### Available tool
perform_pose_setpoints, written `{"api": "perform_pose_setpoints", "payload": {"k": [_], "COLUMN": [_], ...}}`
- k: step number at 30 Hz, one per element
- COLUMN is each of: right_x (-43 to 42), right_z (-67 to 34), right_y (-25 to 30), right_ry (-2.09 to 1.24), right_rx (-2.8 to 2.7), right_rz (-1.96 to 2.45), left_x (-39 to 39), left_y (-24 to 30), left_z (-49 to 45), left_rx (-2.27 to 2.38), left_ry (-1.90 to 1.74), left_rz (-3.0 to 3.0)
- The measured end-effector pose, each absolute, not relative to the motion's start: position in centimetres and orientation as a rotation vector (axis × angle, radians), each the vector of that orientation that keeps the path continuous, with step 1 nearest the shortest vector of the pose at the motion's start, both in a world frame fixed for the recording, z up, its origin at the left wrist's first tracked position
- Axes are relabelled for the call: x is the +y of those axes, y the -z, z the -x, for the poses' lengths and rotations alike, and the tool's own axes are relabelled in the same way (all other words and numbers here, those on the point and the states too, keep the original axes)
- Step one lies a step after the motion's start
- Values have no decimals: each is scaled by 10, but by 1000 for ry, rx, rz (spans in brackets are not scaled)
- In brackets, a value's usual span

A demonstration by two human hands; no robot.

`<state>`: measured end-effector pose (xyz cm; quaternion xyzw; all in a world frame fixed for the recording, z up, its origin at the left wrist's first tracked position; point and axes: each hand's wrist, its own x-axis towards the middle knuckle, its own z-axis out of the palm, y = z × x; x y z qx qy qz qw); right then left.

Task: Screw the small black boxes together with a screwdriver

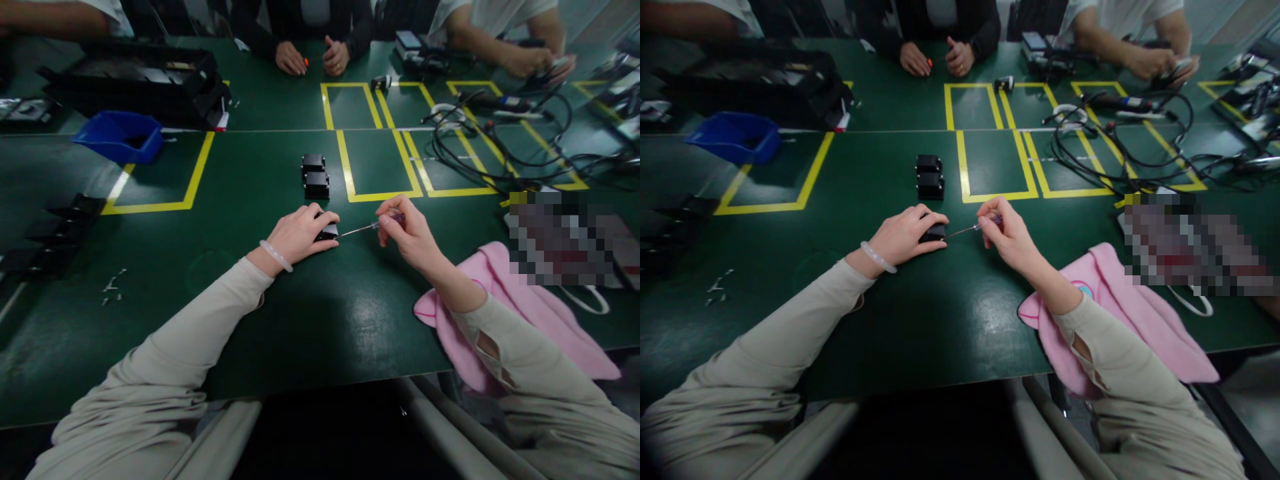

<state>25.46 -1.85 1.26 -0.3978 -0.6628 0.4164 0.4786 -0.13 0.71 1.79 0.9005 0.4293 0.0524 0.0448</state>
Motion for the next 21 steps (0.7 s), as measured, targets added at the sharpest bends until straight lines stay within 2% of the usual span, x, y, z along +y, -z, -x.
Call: {"api": "perform_pose_setpoints", "payload": {"k": [21], "right_x": [-19], "right_z": [-254], "right_y": [-9], "right_ry": [-964], "right_rx": [-1627], "right_rz": [988], "left_x": [7], "left_y": [-17], "left_z": [1], "left_rx": [1306], "left_ry": [-173], "left_rz": [-2755]}}
